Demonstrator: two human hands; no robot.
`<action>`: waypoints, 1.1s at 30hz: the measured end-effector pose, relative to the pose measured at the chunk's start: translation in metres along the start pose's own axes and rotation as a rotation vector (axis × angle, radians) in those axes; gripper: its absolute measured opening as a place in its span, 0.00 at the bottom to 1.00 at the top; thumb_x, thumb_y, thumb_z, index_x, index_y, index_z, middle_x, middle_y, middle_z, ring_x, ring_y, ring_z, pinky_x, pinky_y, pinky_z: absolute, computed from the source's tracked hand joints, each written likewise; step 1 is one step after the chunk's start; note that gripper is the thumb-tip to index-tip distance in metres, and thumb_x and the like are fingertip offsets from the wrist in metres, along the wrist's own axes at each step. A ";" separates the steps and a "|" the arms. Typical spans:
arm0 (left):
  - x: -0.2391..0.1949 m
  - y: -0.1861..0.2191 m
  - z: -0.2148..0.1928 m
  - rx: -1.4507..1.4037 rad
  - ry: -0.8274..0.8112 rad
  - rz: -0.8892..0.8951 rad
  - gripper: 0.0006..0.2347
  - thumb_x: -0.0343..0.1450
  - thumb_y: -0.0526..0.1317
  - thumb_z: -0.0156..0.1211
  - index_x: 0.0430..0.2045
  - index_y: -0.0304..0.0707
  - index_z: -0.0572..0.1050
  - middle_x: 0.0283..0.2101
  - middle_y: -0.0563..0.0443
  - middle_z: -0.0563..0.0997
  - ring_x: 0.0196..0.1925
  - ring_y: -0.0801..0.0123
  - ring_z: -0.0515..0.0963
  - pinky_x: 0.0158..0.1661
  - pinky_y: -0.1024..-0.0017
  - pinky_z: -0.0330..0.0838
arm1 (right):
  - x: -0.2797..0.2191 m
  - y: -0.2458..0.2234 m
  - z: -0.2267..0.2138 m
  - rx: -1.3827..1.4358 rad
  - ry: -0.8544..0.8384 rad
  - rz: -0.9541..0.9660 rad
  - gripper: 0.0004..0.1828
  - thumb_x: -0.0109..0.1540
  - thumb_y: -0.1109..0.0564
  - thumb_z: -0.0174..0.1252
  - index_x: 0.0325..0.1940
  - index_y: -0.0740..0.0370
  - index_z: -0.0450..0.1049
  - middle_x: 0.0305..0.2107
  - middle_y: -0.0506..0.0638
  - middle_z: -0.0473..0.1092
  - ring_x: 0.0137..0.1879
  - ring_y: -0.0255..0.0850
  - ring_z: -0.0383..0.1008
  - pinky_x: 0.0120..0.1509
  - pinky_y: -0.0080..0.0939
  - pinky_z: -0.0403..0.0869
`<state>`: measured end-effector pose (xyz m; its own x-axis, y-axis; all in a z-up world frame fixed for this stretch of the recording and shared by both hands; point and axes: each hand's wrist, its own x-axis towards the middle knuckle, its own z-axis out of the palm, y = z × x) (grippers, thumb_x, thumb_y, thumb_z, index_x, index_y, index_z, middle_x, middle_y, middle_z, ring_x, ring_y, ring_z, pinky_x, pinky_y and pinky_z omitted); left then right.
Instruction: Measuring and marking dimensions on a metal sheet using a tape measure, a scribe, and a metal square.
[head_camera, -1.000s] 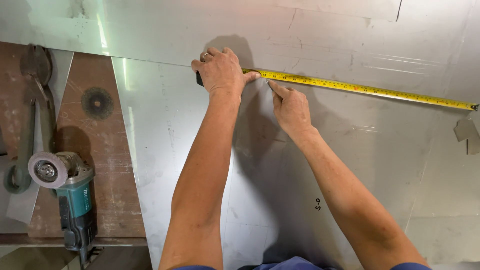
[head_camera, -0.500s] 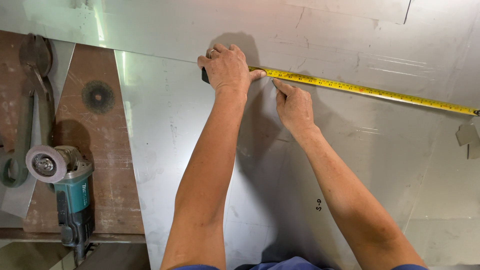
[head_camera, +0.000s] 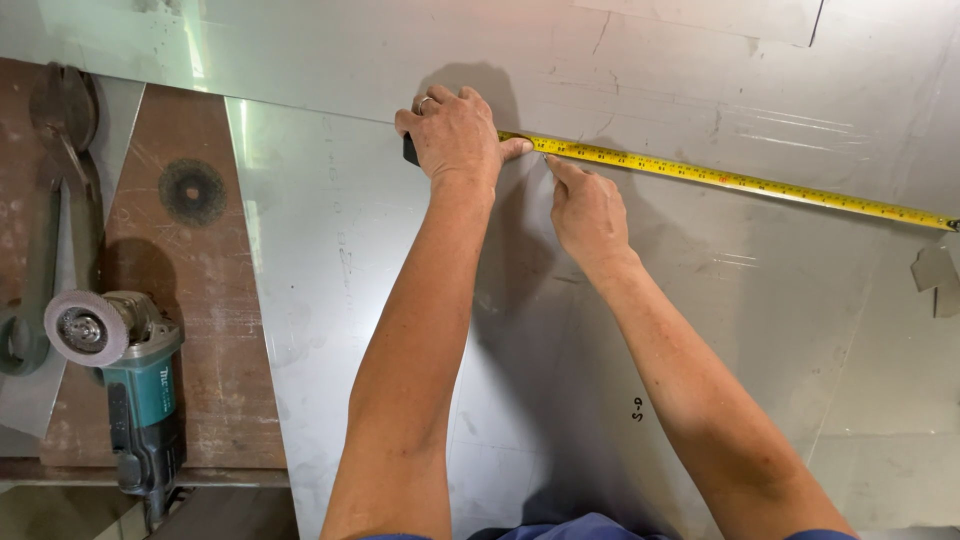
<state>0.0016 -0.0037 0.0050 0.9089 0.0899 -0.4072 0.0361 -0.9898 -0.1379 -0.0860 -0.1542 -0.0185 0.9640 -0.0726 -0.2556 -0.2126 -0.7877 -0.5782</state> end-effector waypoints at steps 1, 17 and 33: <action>-0.001 0.000 -0.001 -0.003 0.001 -0.001 0.43 0.53 0.80 0.59 0.43 0.37 0.75 0.45 0.39 0.78 0.51 0.53 0.78 0.47 0.53 0.68 | 0.000 -0.003 -0.001 -0.095 -0.013 -0.016 0.19 0.66 0.59 0.52 0.60 0.51 0.76 0.38 0.60 0.77 0.46 0.58 0.77 0.51 0.55 0.73; -0.004 -0.001 -0.007 0.012 0.014 0.018 0.41 0.56 0.78 0.59 0.43 0.37 0.75 0.43 0.40 0.78 0.48 0.52 0.78 0.46 0.50 0.69 | -0.010 -0.004 0.000 -0.234 -0.060 0.015 0.17 0.67 0.58 0.51 0.59 0.52 0.76 0.35 0.63 0.76 0.43 0.62 0.76 0.47 0.60 0.73; -0.002 0.000 0.000 0.013 0.026 0.017 0.42 0.53 0.79 0.58 0.42 0.37 0.74 0.44 0.39 0.78 0.52 0.51 0.78 0.45 0.52 0.70 | -0.001 0.006 0.007 -0.074 0.069 -0.029 0.14 0.68 0.56 0.54 0.56 0.52 0.78 0.38 0.60 0.77 0.46 0.60 0.76 0.51 0.58 0.73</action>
